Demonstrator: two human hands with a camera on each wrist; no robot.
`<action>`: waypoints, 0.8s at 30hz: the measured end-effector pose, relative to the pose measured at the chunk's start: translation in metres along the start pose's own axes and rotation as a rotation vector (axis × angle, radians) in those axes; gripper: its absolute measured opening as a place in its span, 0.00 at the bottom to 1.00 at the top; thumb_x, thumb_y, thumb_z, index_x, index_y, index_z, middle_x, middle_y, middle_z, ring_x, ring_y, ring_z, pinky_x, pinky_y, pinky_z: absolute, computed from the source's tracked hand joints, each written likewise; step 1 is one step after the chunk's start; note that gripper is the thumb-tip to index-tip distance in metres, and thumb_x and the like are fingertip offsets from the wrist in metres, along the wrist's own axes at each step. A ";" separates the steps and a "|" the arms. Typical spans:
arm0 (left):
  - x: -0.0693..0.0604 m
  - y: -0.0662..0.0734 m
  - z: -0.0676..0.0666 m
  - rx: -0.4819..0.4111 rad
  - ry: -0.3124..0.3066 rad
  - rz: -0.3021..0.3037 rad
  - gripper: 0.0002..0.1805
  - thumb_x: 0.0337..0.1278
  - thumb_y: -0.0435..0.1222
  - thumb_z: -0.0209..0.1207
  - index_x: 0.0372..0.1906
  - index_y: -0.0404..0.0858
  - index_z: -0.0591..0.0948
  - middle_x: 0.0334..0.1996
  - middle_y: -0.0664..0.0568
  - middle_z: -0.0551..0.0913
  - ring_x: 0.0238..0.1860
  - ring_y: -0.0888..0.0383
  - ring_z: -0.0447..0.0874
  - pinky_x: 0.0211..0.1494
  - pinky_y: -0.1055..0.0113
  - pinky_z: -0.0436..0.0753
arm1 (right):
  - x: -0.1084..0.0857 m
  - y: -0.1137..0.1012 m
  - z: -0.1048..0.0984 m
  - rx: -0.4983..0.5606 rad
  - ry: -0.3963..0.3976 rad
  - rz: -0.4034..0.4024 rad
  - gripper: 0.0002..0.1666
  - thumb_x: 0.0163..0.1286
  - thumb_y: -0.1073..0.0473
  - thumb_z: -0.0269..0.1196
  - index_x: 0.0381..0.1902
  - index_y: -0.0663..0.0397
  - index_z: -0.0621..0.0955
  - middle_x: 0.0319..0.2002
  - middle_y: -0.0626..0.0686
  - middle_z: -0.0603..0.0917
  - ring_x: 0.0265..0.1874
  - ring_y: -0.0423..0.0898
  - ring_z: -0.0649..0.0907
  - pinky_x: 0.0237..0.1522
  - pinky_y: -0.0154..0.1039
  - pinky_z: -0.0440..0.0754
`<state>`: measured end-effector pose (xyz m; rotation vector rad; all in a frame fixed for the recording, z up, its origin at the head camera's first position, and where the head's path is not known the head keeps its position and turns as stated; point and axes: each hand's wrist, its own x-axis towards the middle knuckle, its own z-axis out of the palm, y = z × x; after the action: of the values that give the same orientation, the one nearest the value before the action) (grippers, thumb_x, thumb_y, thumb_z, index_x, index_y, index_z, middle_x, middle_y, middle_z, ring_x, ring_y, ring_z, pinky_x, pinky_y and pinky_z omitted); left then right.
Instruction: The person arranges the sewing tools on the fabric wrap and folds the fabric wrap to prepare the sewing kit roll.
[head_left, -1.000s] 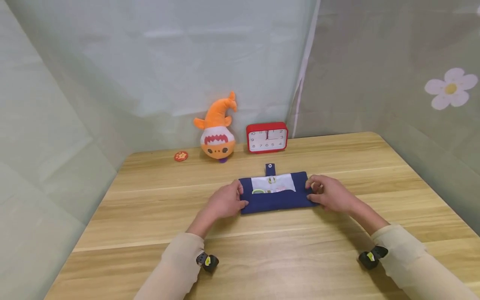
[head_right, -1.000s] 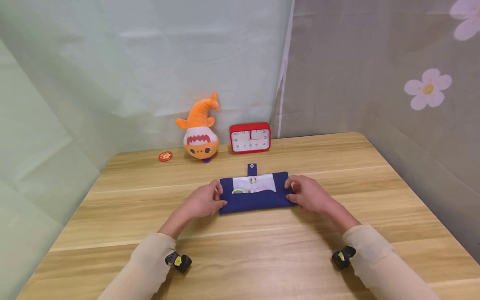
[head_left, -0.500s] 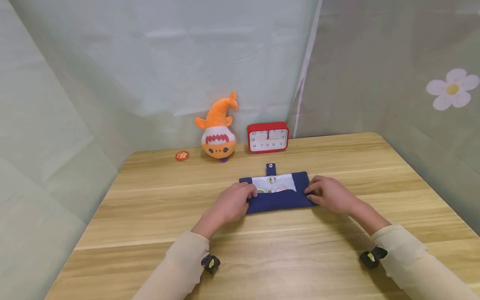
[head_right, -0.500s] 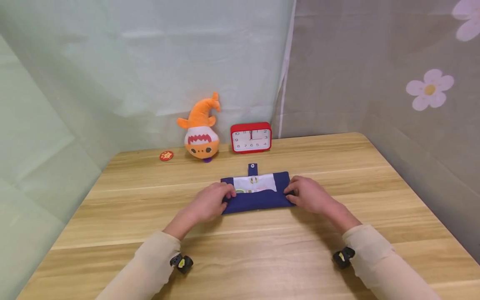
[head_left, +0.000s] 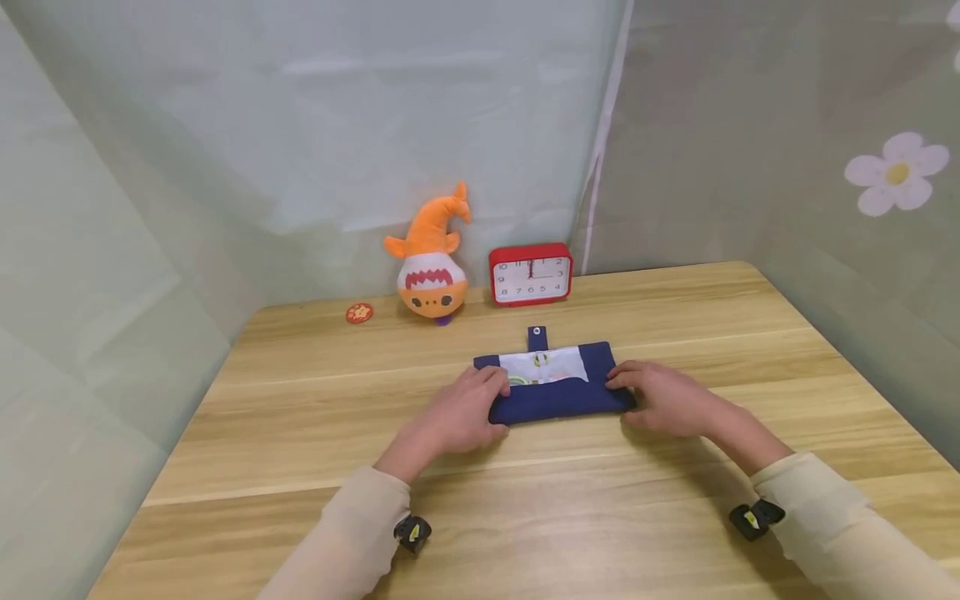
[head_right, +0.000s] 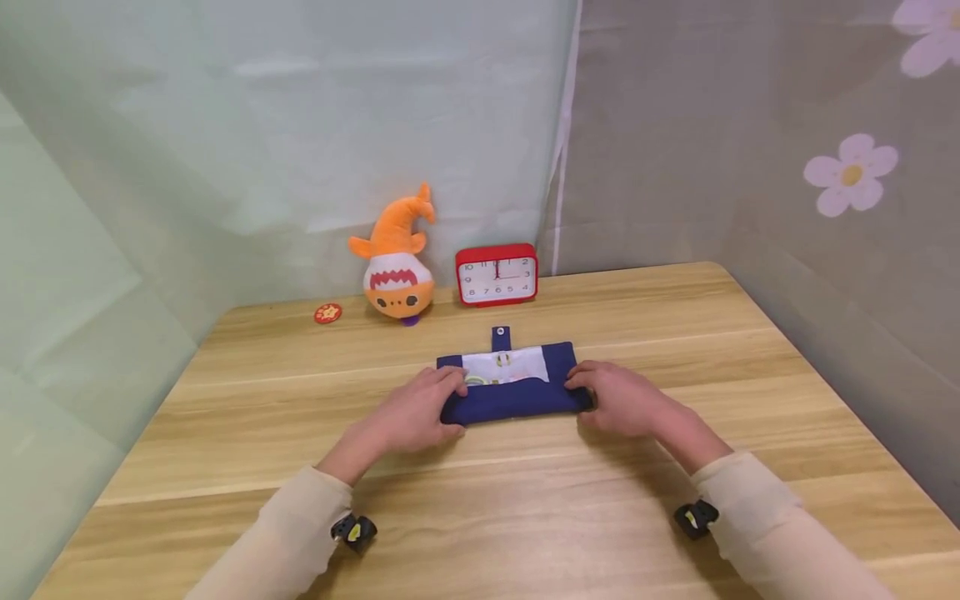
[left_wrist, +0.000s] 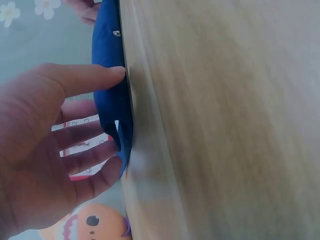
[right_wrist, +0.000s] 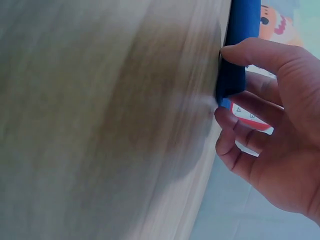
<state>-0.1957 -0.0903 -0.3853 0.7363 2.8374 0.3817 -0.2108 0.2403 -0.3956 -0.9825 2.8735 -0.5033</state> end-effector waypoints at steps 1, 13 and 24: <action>0.000 0.000 0.001 -0.005 0.000 0.000 0.22 0.64 0.46 0.71 0.57 0.44 0.78 0.72 0.47 0.75 0.67 0.48 0.74 0.70 0.45 0.78 | 0.000 0.000 0.000 -0.005 -0.002 0.001 0.26 0.60 0.59 0.74 0.57 0.62 0.87 0.61 0.62 0.84 0.63 0.66 0.82 0.65 0.63 0.78; 0.000 -0.005 0.005 -0.067 0.033 0.018 0.17 0.66 0.44 0.71 0.50 0.45 0.77 0.59 0.50 0.82 0.55 0.52 0.75 0.58 0.52 0.80 | 0.002 0.001 0.002 -0.025 0.007 0.019 0.23 0.62 0.62 0.74 0.56 0.61 0.87 0.60 0.62 0.85 0.62 0.65 0.83 0.65 0.64 0.78; -0.004 -0.008 0.007 -0.054 0.042 0.030 0.22 0.68 0.43 0.69 0.61 0.44 0.77 0.62 0.45 0.84 0.61 0.48 0.79 0.67 0.48 0.79 | 0.002 0.000 0.000 -0.024 0.065 -0.032 0.16 0.67 0.67 0.68 0.53 0.63 0.87 0.54 0.62 0.88 0.57 0.64 0.86 0.61 0.61 0.82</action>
<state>-0.1945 -0.0978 -0.3935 0.7698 2.8450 0.4822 -0.2126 0.2396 -0.3955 -1.0359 2.9326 -0.5133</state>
